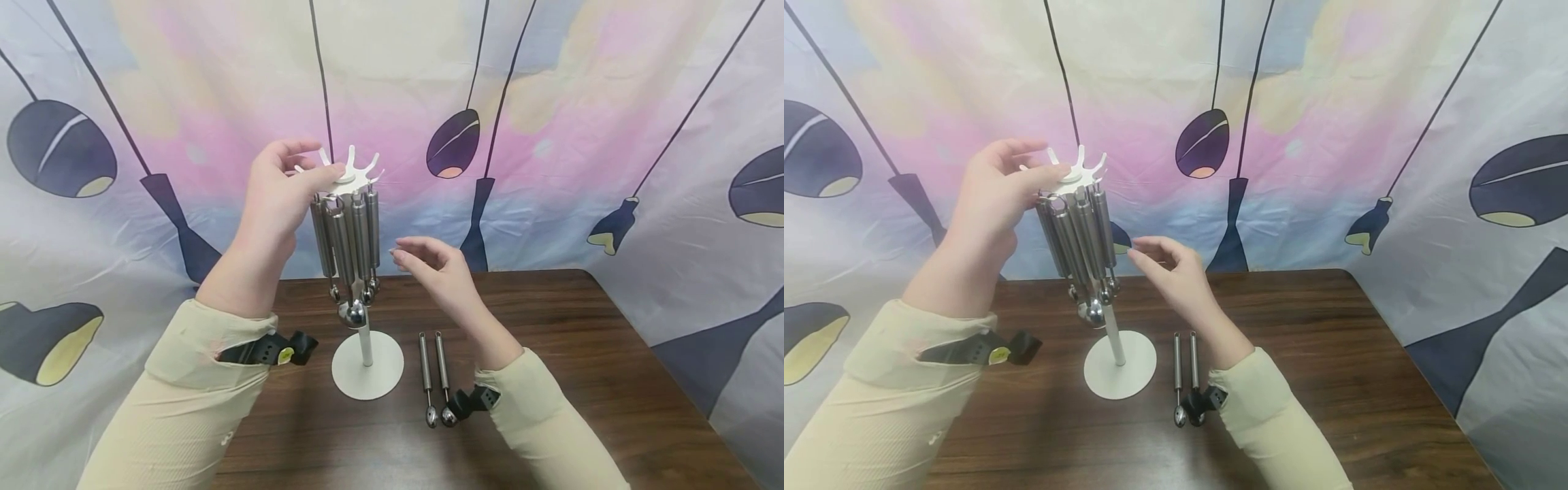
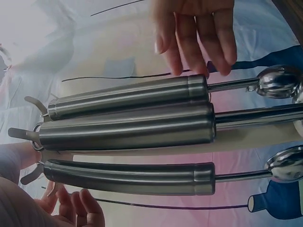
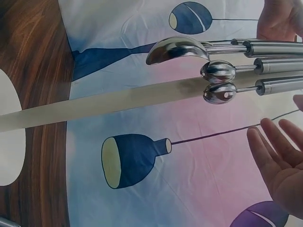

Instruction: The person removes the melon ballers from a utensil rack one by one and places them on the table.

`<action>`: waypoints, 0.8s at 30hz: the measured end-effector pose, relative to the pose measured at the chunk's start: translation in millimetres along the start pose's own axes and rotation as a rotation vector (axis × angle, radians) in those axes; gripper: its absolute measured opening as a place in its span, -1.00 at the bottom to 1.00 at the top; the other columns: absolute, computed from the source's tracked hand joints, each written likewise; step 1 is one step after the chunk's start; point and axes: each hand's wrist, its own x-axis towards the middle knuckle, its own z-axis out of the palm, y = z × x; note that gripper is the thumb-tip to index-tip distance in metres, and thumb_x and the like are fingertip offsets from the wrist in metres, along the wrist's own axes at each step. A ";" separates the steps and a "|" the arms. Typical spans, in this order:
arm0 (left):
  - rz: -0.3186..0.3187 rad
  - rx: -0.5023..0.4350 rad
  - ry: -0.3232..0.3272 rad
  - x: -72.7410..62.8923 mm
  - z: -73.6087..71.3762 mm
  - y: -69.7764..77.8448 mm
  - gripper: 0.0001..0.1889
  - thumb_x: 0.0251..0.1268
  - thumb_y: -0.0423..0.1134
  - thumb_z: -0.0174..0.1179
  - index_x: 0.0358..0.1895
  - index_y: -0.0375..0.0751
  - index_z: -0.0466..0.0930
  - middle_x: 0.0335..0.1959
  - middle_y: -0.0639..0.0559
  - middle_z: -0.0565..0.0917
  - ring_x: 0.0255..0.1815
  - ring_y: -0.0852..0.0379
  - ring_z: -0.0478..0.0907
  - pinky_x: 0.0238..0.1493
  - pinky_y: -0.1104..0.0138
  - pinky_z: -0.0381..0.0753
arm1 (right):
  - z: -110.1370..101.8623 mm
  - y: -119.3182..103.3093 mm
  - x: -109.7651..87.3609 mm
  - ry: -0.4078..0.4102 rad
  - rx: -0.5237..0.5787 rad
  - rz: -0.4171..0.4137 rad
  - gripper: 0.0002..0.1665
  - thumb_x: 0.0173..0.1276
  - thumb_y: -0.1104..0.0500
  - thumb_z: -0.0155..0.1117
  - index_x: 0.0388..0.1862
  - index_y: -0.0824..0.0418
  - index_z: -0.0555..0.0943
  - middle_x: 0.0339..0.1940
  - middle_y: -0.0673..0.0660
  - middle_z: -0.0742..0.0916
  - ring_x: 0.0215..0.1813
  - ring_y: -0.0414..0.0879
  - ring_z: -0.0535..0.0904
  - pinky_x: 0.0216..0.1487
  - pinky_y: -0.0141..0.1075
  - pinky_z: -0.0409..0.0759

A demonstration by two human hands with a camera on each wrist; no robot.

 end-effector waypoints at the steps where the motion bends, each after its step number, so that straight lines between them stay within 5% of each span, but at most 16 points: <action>1: -0.004 0.003 -0.007 0.0 -0.1 0.2 -0.53 0.21 -0.28 0.31 0.22 -0.20 0.50 -0.12 0.08 0.45 -0.15 0.20 0.41 -0.11 0.34 0.42 | 0.8 -0.2 1.5 -0.008 0.006 -0.013 -0.64 0.42 0.23 0.24 0.14 0.33 0.61 0.03 0.32 0.73 0.03 0.04 0.72 0.13 -0.24 0.65; 5: -0.023 0.001 -0.036 0.3 -0.4 0.5 -0.50 0.23 -0.27 0.28 0.27 -0.15 0.48 0.22 -0.04 0.45 0.10 0.11 0.42 0.03 0.28 0.45 | 4.2 -0.8 6.9 -0.038 -0.001 -0.071 -0.63 0.43 0.29 0.19 0.17 0.38 0.58 0.07 0.37 0.71 0.13 0.16 0.66 0.18 -0.23 0.61; 9: -0.026 -0.008 -0.063 0.3 0.4 0.6 -0.48 0.27 -0.26 0.26 0.31 -0.12 0.45 0.35 -0.10 0.43 0.23 0.06 0.42 0.11 0.24 0.44 | 6.7 -0.7 10.5 -0.066 -0.051 -0.102 -0.60 0.42 0.28 0.20 0.21 0.34 0.57 0.08 0.31 0.72 0.14 0.06 0.65 0.16 -0.24 0.60; 24: 0.026 -0.009 -0.142 0.1 -1.4 -5.1 -0.43 0.35 -0.20 0.19 0.40 -0.17 0.32 0.05 0.05 0.55 0.04 0.18 0.49 0.03 0.33 0.42 | 19.1 -1.4 16.3 -0.116 -0.043 -0.086 -0.56 0.35 0.29 0.28 0.21 0.33 0.58 0.04 0.30 0.73 0.06 0.02 0.69 0.12 -0.22 0.63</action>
